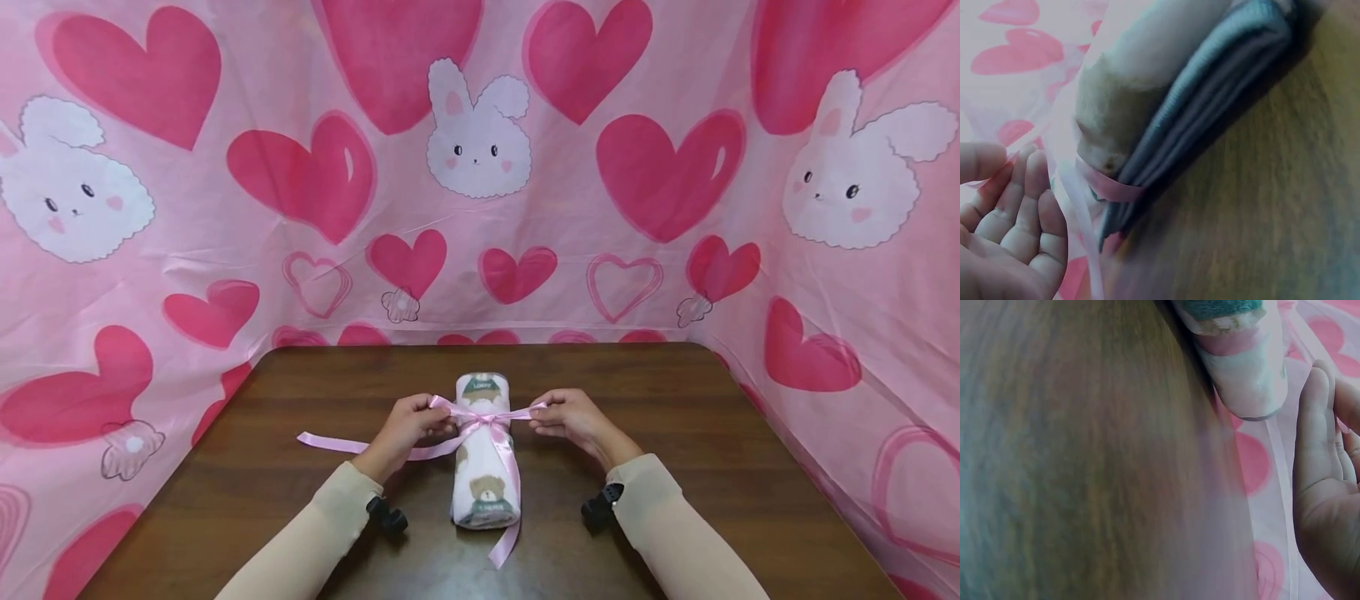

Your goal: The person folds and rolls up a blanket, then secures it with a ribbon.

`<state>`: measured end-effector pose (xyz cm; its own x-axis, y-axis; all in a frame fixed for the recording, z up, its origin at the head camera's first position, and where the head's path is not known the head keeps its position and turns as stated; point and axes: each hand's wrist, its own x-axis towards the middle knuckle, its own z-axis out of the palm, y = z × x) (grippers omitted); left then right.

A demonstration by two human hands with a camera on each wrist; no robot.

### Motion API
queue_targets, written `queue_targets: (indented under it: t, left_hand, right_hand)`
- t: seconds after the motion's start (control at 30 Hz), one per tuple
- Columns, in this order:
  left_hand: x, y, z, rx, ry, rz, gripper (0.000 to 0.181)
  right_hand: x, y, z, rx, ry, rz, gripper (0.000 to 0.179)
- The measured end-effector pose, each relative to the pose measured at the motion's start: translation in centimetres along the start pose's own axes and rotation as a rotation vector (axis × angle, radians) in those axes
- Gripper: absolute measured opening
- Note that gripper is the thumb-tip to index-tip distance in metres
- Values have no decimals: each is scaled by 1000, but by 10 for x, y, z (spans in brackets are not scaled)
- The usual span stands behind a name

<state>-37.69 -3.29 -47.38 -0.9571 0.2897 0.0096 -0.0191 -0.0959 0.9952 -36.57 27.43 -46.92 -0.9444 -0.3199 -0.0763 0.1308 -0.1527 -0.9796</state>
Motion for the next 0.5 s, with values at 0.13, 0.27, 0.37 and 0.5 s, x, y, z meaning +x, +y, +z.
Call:
queue_targets:
  t: [0.13,0.27,0.37,0.5]
  left_hand:
    - [-1,-2,-2,2,-1,-32,16]
    - [-3,-5,-3,5,6,-67,11]
    - [-5,-5,-2,18,8,-96,9]
    - [-9,-4,-4,36,1,-110,15]
  right_hand:
    - [0,-2,-2,2,10,-7,16]
    - [2,0,-5,12,31,6,14]
    - [3,4,-9,9,46,29,13]
    - [2,5,-13,-8,51,31,15]
